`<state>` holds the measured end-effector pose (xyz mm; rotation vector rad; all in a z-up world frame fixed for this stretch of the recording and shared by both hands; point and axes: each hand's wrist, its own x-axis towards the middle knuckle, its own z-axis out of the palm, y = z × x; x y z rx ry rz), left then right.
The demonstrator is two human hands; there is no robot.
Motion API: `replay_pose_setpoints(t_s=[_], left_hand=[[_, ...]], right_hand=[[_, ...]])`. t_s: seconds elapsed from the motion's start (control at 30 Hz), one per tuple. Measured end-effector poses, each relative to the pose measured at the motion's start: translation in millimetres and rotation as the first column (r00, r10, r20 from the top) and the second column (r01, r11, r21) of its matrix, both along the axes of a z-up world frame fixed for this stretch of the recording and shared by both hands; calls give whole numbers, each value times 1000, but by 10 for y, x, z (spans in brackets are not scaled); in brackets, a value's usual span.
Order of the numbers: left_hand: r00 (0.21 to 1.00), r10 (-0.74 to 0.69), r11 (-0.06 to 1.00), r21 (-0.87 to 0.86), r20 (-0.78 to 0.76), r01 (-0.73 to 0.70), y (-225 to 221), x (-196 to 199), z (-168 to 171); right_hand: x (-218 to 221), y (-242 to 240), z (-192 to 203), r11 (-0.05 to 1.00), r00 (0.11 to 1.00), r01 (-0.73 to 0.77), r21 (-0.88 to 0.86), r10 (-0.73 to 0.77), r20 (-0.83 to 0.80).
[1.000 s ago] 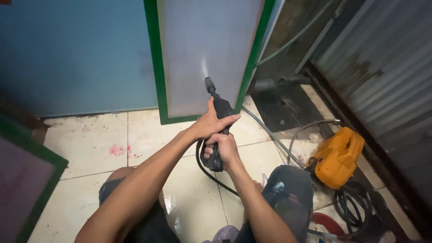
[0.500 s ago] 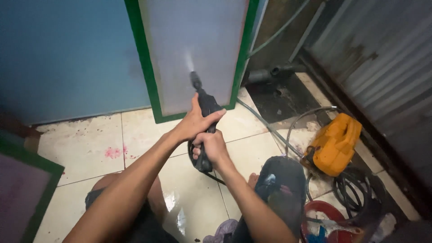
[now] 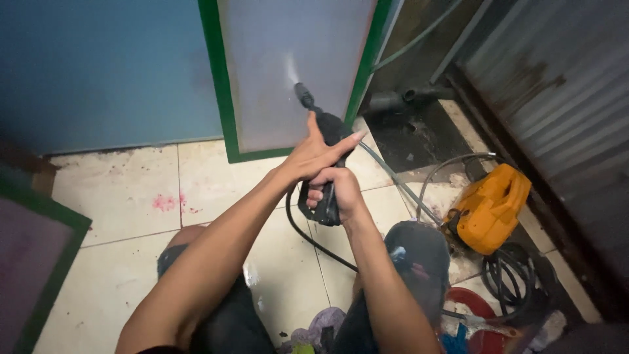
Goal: Using a high-pressure water gun to wash a screen printing frame
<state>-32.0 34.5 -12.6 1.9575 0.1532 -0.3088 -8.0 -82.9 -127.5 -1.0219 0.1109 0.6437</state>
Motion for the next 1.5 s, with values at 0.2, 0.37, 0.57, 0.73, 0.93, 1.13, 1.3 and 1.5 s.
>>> replay_pose_setpoints(t_s=[0.2,0.37,0.57,0.73,0.93,1.13,1.3,1.5], left_hand=[[957,289,719,-658,-12,-226,-64,810,-737],[896,374,353,-858,-237,-374,31,1616,-1203],[888,278,-283,-915,-366,-288,-60,2407,-1810],[880,285,-417,-876,-380,-243,-329,2429,-1863],[844,329,-357,-883,-424,-305,-359,2600,-2087],[818,387,-183,-904,-427,-385,-293,2363,-1826],[873,280,105,-891,-399,-441,-347,2305,-1738],[923,269,736,-560,-273,-380,-365,642,-448]], right_hand=[[-12,-249,68,992,991,-39,118,23,134],[-423,-309,410,986,982,-113,125,92,164],[-475,-320,230,983,989,-87,163,65,136],[-329,-567,125,985,997,-52,164,42,66],[-340,-598,144,990,999,-41,135,36,40],[-408,-502,248,994,996,-22,110,12,84],[-345,-462,262,991,990,-40,127,21,142],[-37,-371,-142,998,990,68,-4,-67,126]])
